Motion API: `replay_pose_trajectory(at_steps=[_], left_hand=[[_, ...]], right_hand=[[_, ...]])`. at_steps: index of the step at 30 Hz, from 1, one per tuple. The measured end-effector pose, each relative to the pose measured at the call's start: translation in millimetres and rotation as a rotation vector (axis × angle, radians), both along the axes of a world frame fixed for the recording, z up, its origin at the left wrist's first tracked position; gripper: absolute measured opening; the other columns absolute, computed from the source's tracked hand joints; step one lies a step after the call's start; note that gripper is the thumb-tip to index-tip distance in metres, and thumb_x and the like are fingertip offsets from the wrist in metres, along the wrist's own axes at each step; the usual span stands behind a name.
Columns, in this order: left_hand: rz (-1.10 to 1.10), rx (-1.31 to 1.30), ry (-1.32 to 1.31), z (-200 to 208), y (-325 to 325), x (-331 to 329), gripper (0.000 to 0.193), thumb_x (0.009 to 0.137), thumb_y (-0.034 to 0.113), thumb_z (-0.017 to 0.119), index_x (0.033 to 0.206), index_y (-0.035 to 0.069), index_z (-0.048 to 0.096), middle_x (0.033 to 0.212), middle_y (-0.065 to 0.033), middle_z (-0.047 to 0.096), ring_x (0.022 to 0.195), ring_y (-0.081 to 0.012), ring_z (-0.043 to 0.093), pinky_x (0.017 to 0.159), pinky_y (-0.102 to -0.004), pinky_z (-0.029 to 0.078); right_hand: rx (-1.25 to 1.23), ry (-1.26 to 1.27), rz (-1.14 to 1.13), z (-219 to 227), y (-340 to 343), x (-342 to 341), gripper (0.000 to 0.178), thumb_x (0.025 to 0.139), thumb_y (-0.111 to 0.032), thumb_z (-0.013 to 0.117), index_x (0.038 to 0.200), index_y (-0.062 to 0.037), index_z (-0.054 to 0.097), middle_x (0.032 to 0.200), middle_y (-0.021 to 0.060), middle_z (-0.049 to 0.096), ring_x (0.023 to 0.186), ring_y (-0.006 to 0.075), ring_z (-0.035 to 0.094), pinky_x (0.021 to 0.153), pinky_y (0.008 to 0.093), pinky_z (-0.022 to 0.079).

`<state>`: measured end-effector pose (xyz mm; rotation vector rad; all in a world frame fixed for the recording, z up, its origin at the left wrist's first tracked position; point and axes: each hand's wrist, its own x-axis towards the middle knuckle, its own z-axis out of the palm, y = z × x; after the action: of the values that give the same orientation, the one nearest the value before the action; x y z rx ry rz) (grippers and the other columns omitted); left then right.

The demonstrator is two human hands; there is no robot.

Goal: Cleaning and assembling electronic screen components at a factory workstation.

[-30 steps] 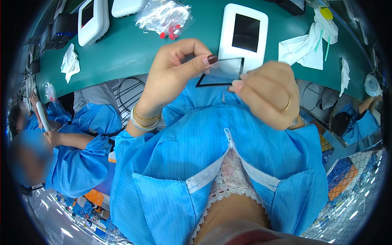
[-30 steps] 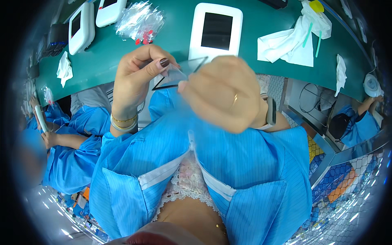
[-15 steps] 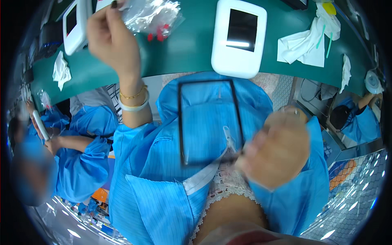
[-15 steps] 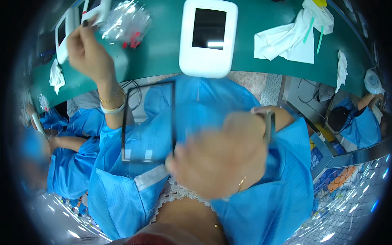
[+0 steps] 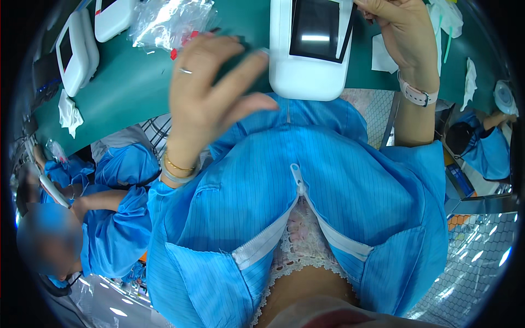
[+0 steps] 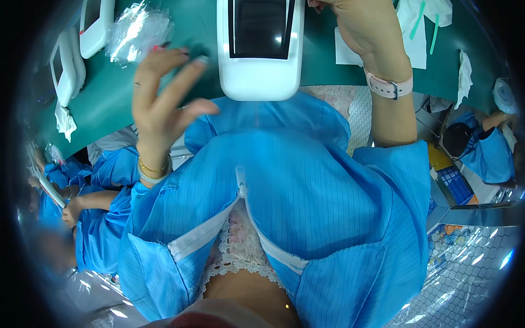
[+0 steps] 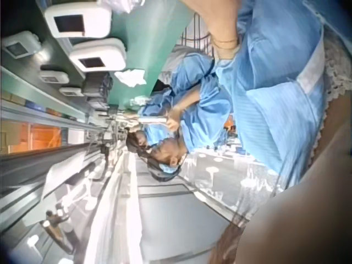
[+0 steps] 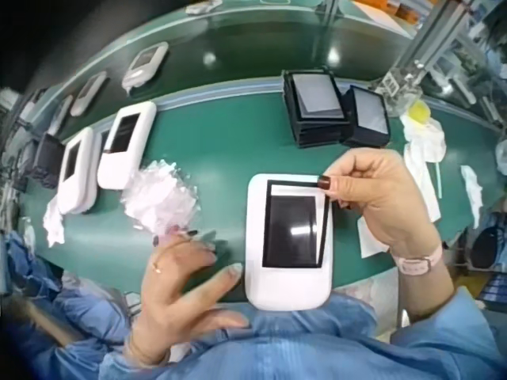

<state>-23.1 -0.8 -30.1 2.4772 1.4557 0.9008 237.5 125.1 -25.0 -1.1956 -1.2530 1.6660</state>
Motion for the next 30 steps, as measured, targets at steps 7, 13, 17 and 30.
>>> replay_pose_trajectory(at_steps=[7,13,17,30], left_hand=[[-0.061,-0.103,0.038,-7,-11,27,0.059,0.057,0.048,0.074,0.11,0.023,0.069,0.097,-0.0085,0.055,0.095,-0.0261,0.056,0.092,-0.0486,0.041],[-0.034,-0.112,0.051,-12,-10,30,0.058,0.056,0.047,0.076,0.11,0.025,0.069,0.098,-0.0083,0.055,0.096,-0.0256,0.056,0.095,-0.0492,0.039],[-0.031,-0.114,0.055,-12,-8,30,0.058,0.056,0.046,0.077,0.11,0.026,0.069,0.099,-0.0083,0.055,0.097,-0.0254,0.056,0.095,-0.0496,0.039],[-0.022,-0.156,0.052,-19,-12,37,0.063,0.06,0.039,0.078,0.119,0.027,0.064,0.108,-0.0117,0.05,0.106,-0.0329,0.049,0.098,-0.0529,0.038]], right_hand=[[0.021,0.003,0.027,-5,-5,-5,0.003,0.079,-0.002,0.068,0.079,0.0003,0.066,0.071,0.0038,0.064,0.061,0.0071,0.053,0.057,0.0188,0.041],[0.028,0.005,0.039,-9,-3,-3,0.003,0.079,0.0,0.068,0.079,0.0009,0.065,0.072,0.0044,0.064,0.062,0.0076,0.053,0.058,0.0191,0.042],[0.055,0.008,0.039,-10,-1,-3,0.003,0.08,0.0,0.068,0.08,0.0016,0.065,0.072,0.0048,0.064,0.062,0.0078,0.054,0.058,0.0191,0.042],[0.159,0.042,0.025,-20,-15,-8,0.004,0.082,0.005,0.064,0.081,0.0021,0.062,0.087,0.0047,0.061,0.077,0.0088,0.059,0.071,0.0192,0.047]])
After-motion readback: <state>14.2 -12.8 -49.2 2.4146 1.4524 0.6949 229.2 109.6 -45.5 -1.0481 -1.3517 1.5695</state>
